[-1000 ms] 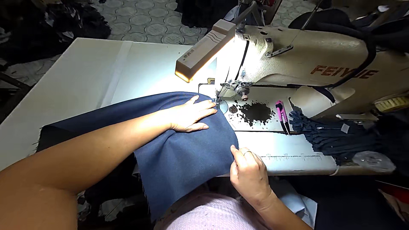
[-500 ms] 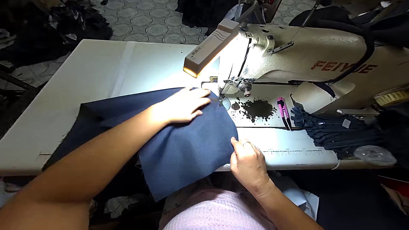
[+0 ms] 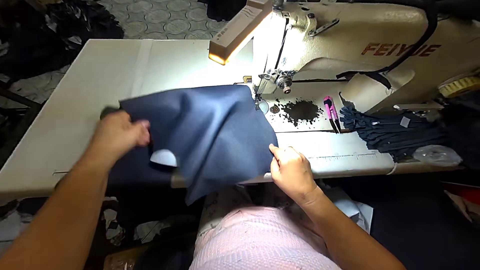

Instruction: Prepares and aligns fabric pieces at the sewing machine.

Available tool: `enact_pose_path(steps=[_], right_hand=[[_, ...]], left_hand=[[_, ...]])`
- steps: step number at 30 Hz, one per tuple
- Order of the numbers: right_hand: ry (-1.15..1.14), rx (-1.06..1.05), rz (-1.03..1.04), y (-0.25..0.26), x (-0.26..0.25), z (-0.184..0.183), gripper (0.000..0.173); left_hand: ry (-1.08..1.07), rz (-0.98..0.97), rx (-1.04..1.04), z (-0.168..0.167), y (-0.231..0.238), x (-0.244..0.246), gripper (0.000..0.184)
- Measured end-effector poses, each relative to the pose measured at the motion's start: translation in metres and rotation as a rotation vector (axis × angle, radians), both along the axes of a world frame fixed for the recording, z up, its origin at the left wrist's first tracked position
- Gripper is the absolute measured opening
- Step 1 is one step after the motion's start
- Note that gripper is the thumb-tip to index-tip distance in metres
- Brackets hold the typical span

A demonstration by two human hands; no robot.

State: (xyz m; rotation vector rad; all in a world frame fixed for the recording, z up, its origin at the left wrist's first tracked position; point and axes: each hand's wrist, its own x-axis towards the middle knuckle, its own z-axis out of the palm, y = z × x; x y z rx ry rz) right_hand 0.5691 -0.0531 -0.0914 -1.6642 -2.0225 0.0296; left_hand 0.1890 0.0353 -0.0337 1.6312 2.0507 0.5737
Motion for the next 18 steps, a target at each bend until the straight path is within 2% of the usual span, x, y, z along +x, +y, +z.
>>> enact_pose_path(steps=[2, 5, 6, 7, 8, 10, 12, 15, 18], right_hand=[[0.021, -0.099, 0.04, 0.001, 0.003, 0.009, 0.032], [0.045, -0.197, 0.08, 0.002, 0.009, 0.019, 0.031], [0.051, -0.218, 0.081, 0.002, 0.009, 0.021, 0.031], [0.057, -0.229, 0.084, 0.002, 0.01, 0.023, 0.031], [0.064, -0.232, 0.089, 0.002, 0.011, 0.023, 0.031], [0.086, -0.221, 0.095, 0.002, 0.012, 0.022, 0.031], [0.119, -0.197, 0.104, 0.005, 0.015, 0.018, 0.032], [0.162, -0.187, 0.128, 0.007, 0.019, 0.015, 0.03], [0.164, -0.145, 0.159, 0.008, 0.021, 0.012, 0.029]], left_hand=[[0.036, -0.068, 0.26, 0.02, 0.039, -0.016, 0.048], [0.092, -0.128, 0.344, 0.05, 0.087, -0.017, 0.081], [0.107, -0.119, 0.365, 0.055, 0.088, -0.001, 0.081], [0.143, -0.151, 0.403, 0.06, 0.074, 0.029, 0.071], [0.185, -0.267, 0.456, 0.061, 0.047, 0.064, 0.061], [0.219, -0.697, 0.57, 0.041, -0.011, 0.125, 0.058], [0.242, -1.01, 0.53, 0.003, -0.054, 0.165, 0.064], [0.174, -1.111, 0.491, -0.037, -0.07, 0.177, 0.044], [0.13, -1.107, 0.531, -0.046, -0.064, 0.169, 0.036]])
